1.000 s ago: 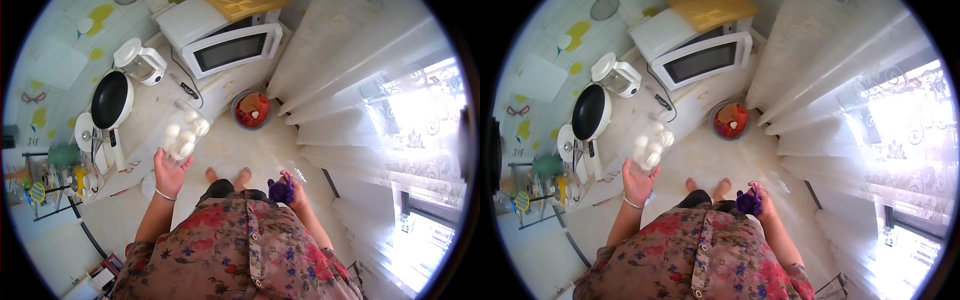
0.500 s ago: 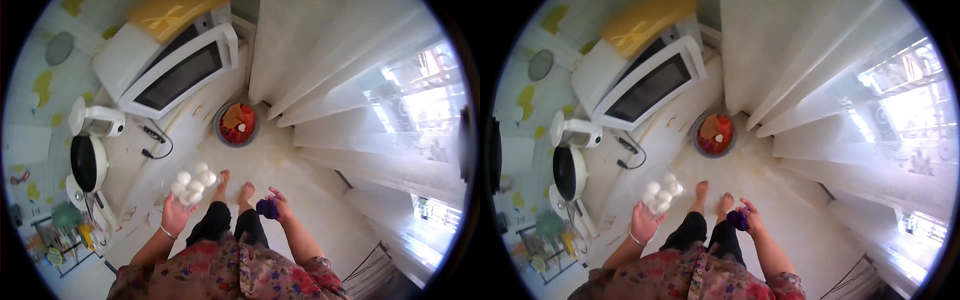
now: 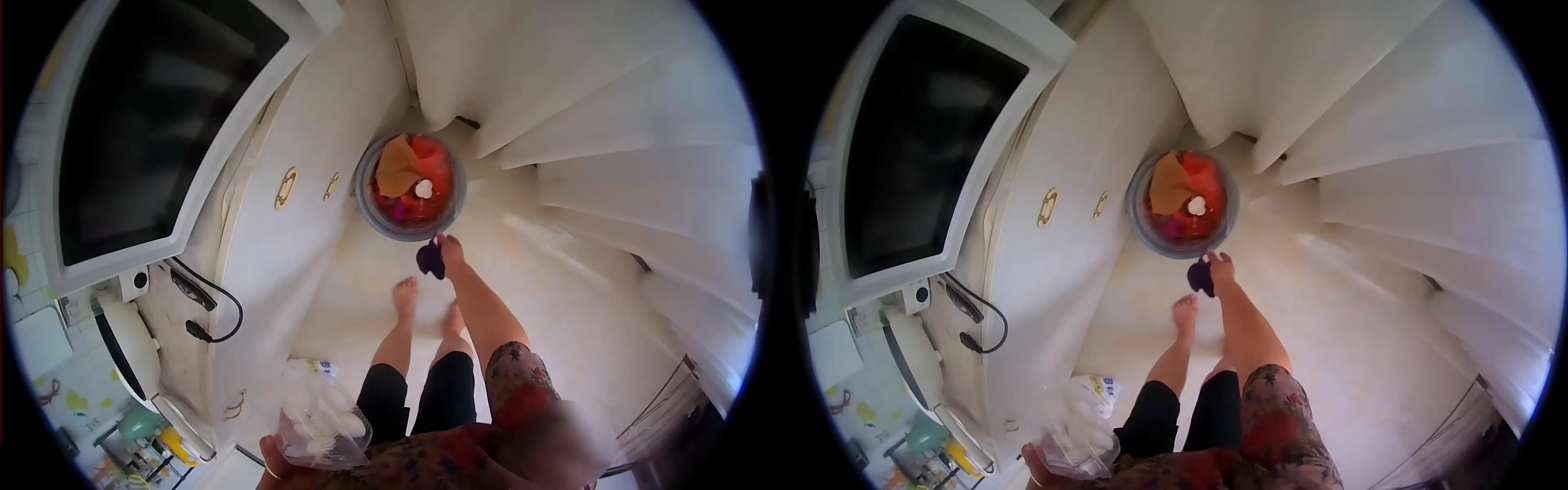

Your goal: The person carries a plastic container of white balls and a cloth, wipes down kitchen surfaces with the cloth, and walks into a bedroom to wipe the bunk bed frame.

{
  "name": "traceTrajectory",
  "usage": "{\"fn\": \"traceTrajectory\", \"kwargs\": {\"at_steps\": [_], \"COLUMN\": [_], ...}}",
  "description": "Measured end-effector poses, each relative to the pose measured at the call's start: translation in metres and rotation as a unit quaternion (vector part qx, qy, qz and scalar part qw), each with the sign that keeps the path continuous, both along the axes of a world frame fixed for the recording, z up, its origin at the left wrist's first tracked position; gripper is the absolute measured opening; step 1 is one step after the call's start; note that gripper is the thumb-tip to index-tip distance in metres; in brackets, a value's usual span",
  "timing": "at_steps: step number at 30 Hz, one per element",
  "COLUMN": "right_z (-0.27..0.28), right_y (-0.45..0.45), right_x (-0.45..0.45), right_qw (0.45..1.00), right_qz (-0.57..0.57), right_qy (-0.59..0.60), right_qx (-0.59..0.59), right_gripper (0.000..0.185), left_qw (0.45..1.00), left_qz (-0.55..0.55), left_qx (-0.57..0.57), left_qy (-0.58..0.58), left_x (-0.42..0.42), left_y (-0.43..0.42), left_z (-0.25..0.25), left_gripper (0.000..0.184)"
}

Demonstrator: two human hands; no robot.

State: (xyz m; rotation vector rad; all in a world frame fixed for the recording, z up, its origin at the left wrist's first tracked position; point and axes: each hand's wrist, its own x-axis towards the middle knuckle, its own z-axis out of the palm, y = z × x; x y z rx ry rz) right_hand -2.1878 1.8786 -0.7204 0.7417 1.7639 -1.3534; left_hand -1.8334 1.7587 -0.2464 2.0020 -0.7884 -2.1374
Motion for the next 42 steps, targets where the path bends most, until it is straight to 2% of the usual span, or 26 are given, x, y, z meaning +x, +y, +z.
{"fn": "traceTrajectory", "kwargs": {"at_steps": [1, 2, 5, 7, 9, 12, 15, 19, 20, 24, 26, 27, 28, 29, 31, 33, 35, 39, 42], "right_z": [-0.008, -0.011, -0.011, -0.006, 0.006, 0.002, 0.024, 0.019, -0.002, -0.014, 0.020, -0.007, 0.003, 0.006, 0.052, 0.108, 0.140, 0.189, 0.286], "right_y": [-0.014, -0.013, -0.009, 0.005, 0.038, 0.121, 0.188, 0.248, 0.242, 0.284, 0.283, 0.249, 0.255, 0.254, 0.259, 0.272, 0.276, 0.311, 0.339], "right_x": [-0.007, -0.012, -0.019, -0.016, -0.007, 0.025, 0.059, 0.119, 0.124, 0.184, 0.193, 0.181, 0.192, 0.203, 0.210, 0.220, 0.240, 0.304, 0.356], "right_qw": [0.999, 0.998, 0.996, 0.988, 0.977, 0.970, 0.960, 0.962, 0.968, 0.988, 0.987, 0.986, 0.986, 0.978, 0.939, 0.882, 0.855, 0.859, 0.901], "right_qz": [-0.017, -0.052, 0.049, 0.069, 0.085, 0.126, 0.133, 0.064, 0.044, -0.035, -0.084, -0.134, -0.116, -0.186, -0.340, -0.461, -0.512, -0.510, -0.429], "right_qy": [0.004, -0.008, 0.031, 0.054, 0.075, 0.073, 0.029, -0.005, 0.006, 0.017, -0.002, 0.038, 0.014, 0.005, -0.038, -0.041, -0.026, -0.001, -0.043], "right_qx": [0.027, -0.041, 0.063, 0.126, 0.183, 0.197, 0.246, 0.266, 0.245, 0.149, 0.137, 0.094, 0.122, 0.092, -0.043, -0.091, -0.082, -0.042, 0.045], "right_gripper": [0.022, 0.023, 0.028, 0.036, 0.039, 0.038, 0.035, 0.030, 0.029, 0.038, 0.044, 0.047, 0.050, 0.041, 0.028, 0.018, 0.018, 0.017, 0.018], "left_qw": [1.000, 0.999, 0.998, 0.998, 0.998, 0.998, 0.997, 0.991, 0.989, 0.981, 0.975, 0.972, 0.970, 0.968, 0.963, 0.956, 0.943, 0.914, 0.876], "left_qz": [0.007, 0.015, 0.030, 0.027, 0.016, -0.014, -0.056, -0.126, -0.141, -0.180, -0.202, -0.220, -0.222, -0.231, -0.251, -0.281, -0.323, -0.397, -0.473], "left_qx": [0.000, 0.000, -0.001, -0.002, -0.003, -0.004, -0.005, -0.004, -0.013, -0.021, -0.030, -0.060, -0.062, -0.068, -0.073, -0.070, -0.078, -0.075, -0.055], "left_qy": [-0.020, -0.034, -0.055, -0.059, -0.059, -0.054, -0.046, -0.042, -0.040, -0.074, -0.087, -0.065, -0.074, -0.075, -0.070, -0.055, -0.012, 0.044, 0.083], "left_x": [0.009, 0.017, 0.030, 0.036, 0.038, 0.032, 0.011, -0.014, -0.014, -0.021, -0.016, -0.002, -0.010, -0.012, -0.024, -0.040, -0.045, -0.088, -0.134], "left_y": [0.003, 0.005, 0.013, 0.015, 0.014, 0.008, 0.000, -0.005, -0.006, -0.013, -0.017, -0.018, -0.018, -0.018, -0.015, -0.012, -0.013, -0.001, 0.018], "left_z": [-0.002, -0.005, -0.016, -0.022, -0.025, -0.036, -0.054, -0.072, -0.080, -0.062, -0.053, -0.064, -0.056, -0.053, -0.044, -0.039, -0.040, -0.014, 0.007], "left_gripper": [0.051, 0.051, 0.051, 0.051, 0.051, 0.051, 0.051, 0.051, 0.051, 0.052, 0.052, 0.052, 0.052, 0.052, 0.052, 0.052, 0.052, 0.052, 0.052]}}
